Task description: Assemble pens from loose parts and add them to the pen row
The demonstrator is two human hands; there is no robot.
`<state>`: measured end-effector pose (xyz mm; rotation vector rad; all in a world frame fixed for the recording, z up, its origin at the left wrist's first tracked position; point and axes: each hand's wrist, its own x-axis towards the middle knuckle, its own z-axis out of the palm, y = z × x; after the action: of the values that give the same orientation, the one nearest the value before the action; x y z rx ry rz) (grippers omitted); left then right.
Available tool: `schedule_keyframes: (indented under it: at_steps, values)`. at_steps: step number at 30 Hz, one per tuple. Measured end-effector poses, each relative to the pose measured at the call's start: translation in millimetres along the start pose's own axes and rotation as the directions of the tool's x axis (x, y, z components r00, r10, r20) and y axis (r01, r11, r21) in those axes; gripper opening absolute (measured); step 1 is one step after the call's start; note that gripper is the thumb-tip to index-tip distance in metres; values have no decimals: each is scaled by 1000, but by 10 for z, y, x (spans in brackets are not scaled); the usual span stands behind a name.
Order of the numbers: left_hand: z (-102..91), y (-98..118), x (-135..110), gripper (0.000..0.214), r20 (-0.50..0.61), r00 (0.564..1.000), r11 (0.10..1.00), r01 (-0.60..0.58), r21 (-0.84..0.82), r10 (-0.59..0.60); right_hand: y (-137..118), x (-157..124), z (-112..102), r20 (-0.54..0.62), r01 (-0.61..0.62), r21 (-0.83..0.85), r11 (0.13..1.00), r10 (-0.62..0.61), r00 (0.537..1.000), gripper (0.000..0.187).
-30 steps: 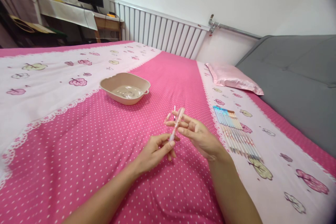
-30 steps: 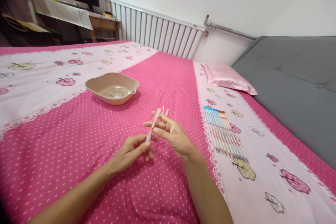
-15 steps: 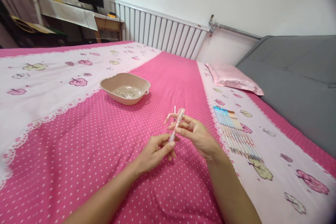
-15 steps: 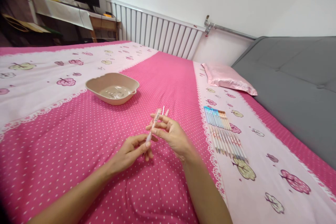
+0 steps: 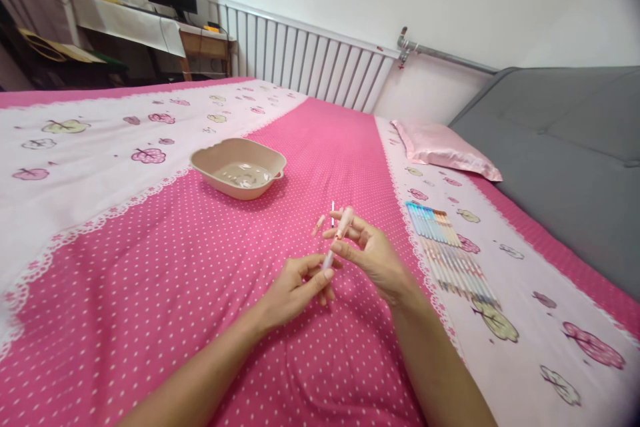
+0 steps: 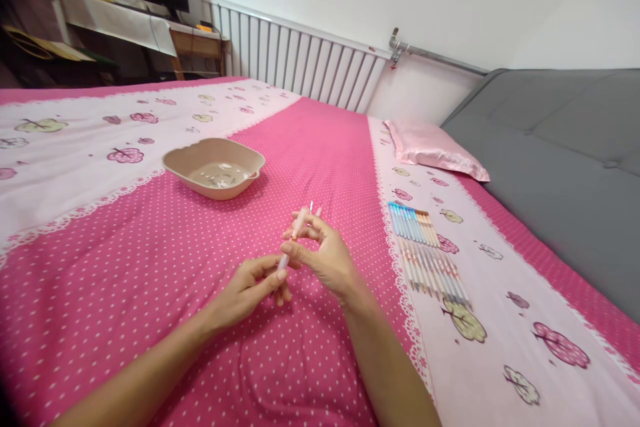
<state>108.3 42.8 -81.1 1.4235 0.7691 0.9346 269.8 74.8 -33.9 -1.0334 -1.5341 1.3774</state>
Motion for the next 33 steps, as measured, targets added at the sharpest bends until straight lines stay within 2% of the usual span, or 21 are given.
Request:
schedule_keyframes:
  at_steps: [4, 8, 16, 20, 28, 33]
  values:
    - [-9, -12, 5, 35, 1, 1000, 1000, -3, -15, 3, -50, -25, -23, 99, -16, 148, 989, 1, 995, 56]
    - [-13, -36, 8, 37, -3, 1000, 1000, 3, -21, -3, -78, -28, -46, 130, -27, 188, 982, 3, 991, 49]
    - [-10, -42, 1, 38, 11, 999, 998, 39, -51, -39, -50, 8, -56, 7, 40, 299, 953, -44, 999, 41]
    - [-13, -64, 3, 39, 49, 998, 997, 49, -64, -46, -52, 13, -55, -5, 32, 313, 949, -32, 999, 41]
    - [-15, -53, -7, 42, 75, 995, 997, 63, -42, -60, -76, 21, -35, -70, -2, 280, 960, 22, 997, 39]
    - [-14, -67, -3, 37, 53, 998, 999, 34, 29, -35, -30, 29, -31, -145, 42, 219, 975, -11, 989, 36]
